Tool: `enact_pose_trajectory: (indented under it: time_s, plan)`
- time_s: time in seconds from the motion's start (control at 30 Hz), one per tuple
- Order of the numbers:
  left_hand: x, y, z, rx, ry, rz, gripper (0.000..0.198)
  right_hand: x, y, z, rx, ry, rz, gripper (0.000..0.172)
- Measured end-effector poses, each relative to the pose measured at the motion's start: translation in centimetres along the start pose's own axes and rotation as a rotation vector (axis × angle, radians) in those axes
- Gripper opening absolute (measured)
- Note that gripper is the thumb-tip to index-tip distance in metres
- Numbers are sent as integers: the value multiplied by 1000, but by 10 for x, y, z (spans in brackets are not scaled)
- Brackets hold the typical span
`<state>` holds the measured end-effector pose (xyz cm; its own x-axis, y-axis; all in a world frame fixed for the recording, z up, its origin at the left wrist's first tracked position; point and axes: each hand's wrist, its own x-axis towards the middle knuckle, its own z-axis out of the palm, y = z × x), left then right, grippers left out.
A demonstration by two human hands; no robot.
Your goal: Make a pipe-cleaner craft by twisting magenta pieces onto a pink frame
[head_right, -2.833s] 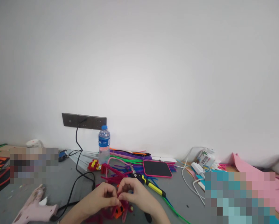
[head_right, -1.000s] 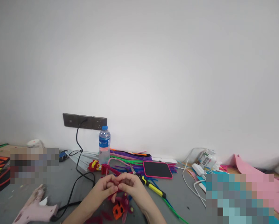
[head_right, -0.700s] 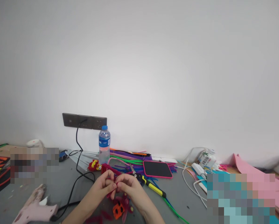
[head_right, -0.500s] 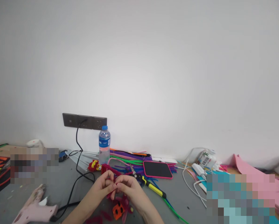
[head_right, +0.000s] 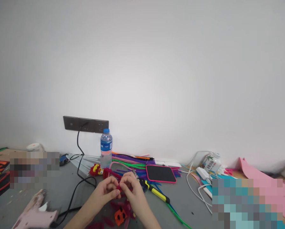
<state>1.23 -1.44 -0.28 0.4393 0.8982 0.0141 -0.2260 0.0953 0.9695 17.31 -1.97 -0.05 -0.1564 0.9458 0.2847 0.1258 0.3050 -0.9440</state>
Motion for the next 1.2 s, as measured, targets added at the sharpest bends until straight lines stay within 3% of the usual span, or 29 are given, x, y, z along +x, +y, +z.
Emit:
enact_pose_trajectory:
  time_s: [0.1,0.2,0.4,0.5,0.67,0.9,1.2]
  plan:
    - [1,0,-6,67,75,19,36,1,4,-2,-141,148,-69,33]
    - [3,1,-13,108,190,64,33,3,9,-7,-146,185,-104,29]
    - [3,8,-19,85,505,183,34,2,15,-14,-441,34,-102,9]
    - [2,10,-18,31,581,227,31,0,14,-11,-586,-72,-67,8]
    - [0,7,-20,-23,640,287,27,-2,16,-5,-694,-212,-26,9]
    - [2,-1,-21,30,646,339,26,-6,22,-5,-806,-166,107,12]
    - [2,-2,-22,199,599,401,19,-4,3,-18,-668,-180,45,13]
